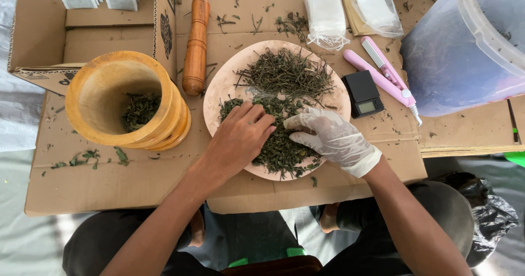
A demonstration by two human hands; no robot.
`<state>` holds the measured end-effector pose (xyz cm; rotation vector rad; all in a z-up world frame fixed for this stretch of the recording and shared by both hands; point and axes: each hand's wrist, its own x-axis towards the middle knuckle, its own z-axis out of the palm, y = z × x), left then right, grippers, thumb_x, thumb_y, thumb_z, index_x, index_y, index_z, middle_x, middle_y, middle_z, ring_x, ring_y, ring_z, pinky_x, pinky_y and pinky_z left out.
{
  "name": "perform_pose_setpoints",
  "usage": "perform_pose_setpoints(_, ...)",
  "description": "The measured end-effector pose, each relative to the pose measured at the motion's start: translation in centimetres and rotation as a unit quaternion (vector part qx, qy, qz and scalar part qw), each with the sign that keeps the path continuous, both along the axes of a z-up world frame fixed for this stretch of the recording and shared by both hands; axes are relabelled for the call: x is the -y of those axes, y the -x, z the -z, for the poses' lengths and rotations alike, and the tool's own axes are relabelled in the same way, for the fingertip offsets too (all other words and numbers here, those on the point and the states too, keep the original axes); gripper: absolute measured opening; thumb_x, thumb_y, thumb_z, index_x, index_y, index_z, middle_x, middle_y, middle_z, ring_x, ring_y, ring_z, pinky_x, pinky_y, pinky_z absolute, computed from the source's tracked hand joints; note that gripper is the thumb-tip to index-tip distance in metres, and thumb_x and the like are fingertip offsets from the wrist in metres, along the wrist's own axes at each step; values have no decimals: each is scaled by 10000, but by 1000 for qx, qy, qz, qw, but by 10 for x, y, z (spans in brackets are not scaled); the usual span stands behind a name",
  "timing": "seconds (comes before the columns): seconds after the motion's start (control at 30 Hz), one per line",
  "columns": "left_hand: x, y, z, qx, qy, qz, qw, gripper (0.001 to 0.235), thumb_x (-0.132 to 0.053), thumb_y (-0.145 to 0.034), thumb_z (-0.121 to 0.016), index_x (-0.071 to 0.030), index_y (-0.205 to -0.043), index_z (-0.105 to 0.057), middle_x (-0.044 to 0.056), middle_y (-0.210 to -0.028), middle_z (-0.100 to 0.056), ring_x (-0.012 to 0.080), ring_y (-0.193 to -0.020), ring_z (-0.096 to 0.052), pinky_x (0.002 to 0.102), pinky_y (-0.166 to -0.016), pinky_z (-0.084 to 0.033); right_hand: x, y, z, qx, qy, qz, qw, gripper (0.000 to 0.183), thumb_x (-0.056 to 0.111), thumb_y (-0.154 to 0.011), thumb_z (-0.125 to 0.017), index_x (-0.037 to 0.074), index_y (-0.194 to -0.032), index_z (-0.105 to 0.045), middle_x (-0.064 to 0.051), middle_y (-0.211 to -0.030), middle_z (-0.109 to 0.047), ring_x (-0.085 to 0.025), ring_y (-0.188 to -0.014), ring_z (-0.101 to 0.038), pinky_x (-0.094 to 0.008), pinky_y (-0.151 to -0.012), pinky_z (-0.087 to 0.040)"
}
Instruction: The person sorts dried green herbs on a pink plate, picking through the pile with gloved hands and occasionally transferring portions into a wooden mortar. The workspace includes a digital scale, a pink sealing tool, and empty tea bags nearby.
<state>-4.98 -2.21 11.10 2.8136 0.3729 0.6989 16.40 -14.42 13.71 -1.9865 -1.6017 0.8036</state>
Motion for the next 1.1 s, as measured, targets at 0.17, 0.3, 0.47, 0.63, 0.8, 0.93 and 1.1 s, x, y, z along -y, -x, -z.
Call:
perform_pose_setpoints(0.17,5,-1,-5,16,-10,4,1000,127,-169,-1130,-646,-103,-1084,-744,42,-908,-581,180,-888,-575,306,-779,-496,3,0,0,-11,-17,8,1000,343,226,-924,-873,200,-1263,-830,-117,-1203,-779,-339,-1167,-760,-471,-992,-617)
perform_pose_setpoints(0.3,8,-3,-5,24,-9,7,1000,114,-163,-1129,-639,-106,-1132,-738,34,-935,-572,179,-911,-578,312,-789,-498,-1,9,-18,-29,-82,3,996,388,135,-892,-909,51,-1244,-772,-217,-1166,-763,-423,-1163,-750,-529,-996,-606)
perform_pose_setpoints(0.47,13,-5,-8,31,12,14,999,125,-159,-1130,-643,-99,-1145,-751,34,-944,-596,171,-924,-599,303,-789,-513,2,4,-4,-62,-112,14,992,421,109,-870,-927,149,-1274,-816,-57,-1076,-786,-225,-1030,-763,-396,-944,-622)
perform_pose_setpoints(0.63,19,-8,-12,37,23,24,999,131,-160,-1133,-642,-85,-1142,-749,41,-944,-599,180,-914,-600,310,-777,-517,-1,12,-1,-107,-140,18,984,483,40,-863,-929,111,-1322,-797,-55,-1044,-803,-185,-972,-774,-350,-892,-634)
perform_pose_setpoints(0.8,18,-9,-6,31,-1,32,999,82,-119,-1122,-650,-88,-1099,-723,43,-938,-591,185,-920,-602,303,-777,-524,-1,22,-9,-136,-138,40,980,516,8,-840,-912,81,-1335,-788,-81,-1069,-823,-198,-1016,-793,-356,-890,-649)
perform_pose_setpoints(0.93,14,-8,-5,37,36,19,998,154,-173,-1141,-616,-120,-1092,-751,30,-899,-620,166,-921,-624,294,-801,-540,2,-4,-10,-42,-99,-79,991,554,159,-880,-902,98,-1407,-744,-139,-1297,-736,-325,-1247,-705,-483,-1079,-561)
perform_pose_setpoints(1.1,15,-6,-16,89,150,22,984,183,-197,-1161,-585,-112,-1102,-737,34,-888,-631,182,-912,-663,306,-807,-577,2,13,-30,-213,-67,74,972,251,69,-929,-859,38,-1178,-845,-137,-1171,-760,-232,-1138,-736,-386,-993,-602)
